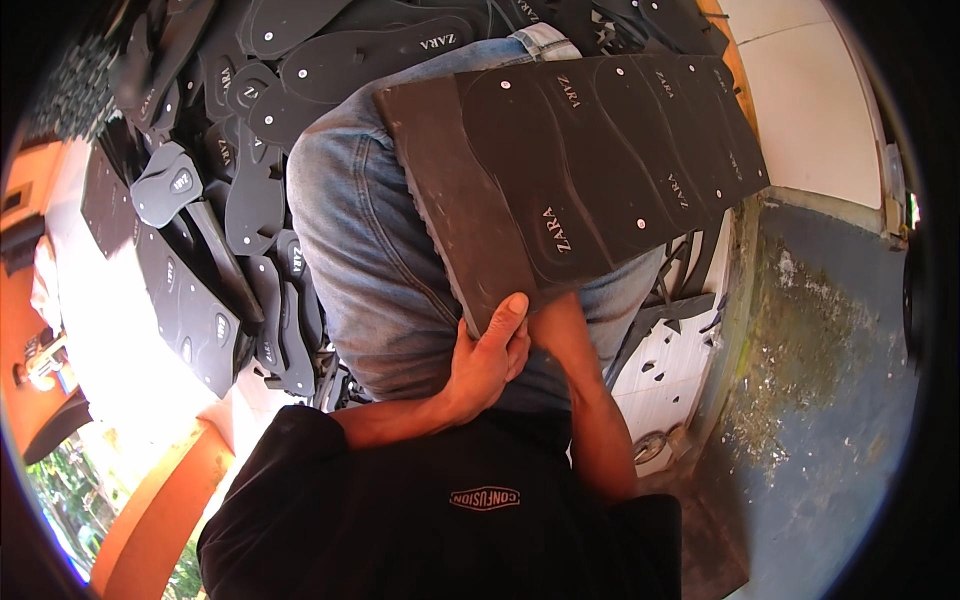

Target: The person trims the edges of shoe soles using a knife while sitting cross-legged on the floor, handling the soles one by one and discarding the trimmings into a pile.

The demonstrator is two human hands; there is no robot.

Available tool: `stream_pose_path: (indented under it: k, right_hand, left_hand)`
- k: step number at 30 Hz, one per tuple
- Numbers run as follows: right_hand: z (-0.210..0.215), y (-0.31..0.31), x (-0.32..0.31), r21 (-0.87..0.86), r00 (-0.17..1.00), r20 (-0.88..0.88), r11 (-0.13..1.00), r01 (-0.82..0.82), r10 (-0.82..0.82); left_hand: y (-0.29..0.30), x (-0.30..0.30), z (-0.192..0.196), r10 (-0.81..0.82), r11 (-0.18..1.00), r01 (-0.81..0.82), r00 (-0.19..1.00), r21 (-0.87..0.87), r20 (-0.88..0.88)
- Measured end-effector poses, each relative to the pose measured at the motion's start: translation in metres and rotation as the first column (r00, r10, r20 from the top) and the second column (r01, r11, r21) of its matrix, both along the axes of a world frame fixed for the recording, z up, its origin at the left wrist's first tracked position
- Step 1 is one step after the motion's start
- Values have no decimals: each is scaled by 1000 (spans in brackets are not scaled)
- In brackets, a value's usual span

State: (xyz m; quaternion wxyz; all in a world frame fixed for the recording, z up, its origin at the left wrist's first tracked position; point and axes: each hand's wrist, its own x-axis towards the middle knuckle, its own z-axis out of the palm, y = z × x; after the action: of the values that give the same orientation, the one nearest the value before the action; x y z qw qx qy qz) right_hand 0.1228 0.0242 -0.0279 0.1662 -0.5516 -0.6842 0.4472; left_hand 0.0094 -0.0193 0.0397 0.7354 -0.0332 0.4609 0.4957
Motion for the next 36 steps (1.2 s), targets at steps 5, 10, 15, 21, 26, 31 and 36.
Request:
stream_pose_path:
  k: [5, 10, 15, 21, 26, 31, 36]
  right_hand:
    - [-3, 13, 2, 21, 995, 2, 995, -102, 102]
    - [2, 22, -1, -57, 991, 20, 990, -131, 132]
    - [-12, 23, -4, 358, 977, 177, 917, -177, 119]
    - [-14, 32, -14, 330, 982, 159, 932, -152, 104]
    - [-14, 36, -32, 252, 993, 105, 965, -75, 50]
    - [-16, 36, -57, 142, 998, 29, 988, 55, -59]
    - [-17, 34, -75, 64, 989, -25, 987, 148, -147]
  left_hand:
    - [-1, -1, -1, -26, 999, 24, 999, 35, 36]
    - [3, -2, 6, -11, 1000, 10, 999, 29, 38]
    - [1, -3, 3, -60, 997, 58, 997, 60, 46]
    - [1, -4, 5, -90, 994, 86, 994, 74, 59]
    - [-1, -4, 3, -94, 993, 87, 992, 84, 89]
    - [-3, -5, 4, -93, 991, 82, 990, 106, 105]
    - [-3, -5, 3, -43, 996, 31, 990, 89, 135]
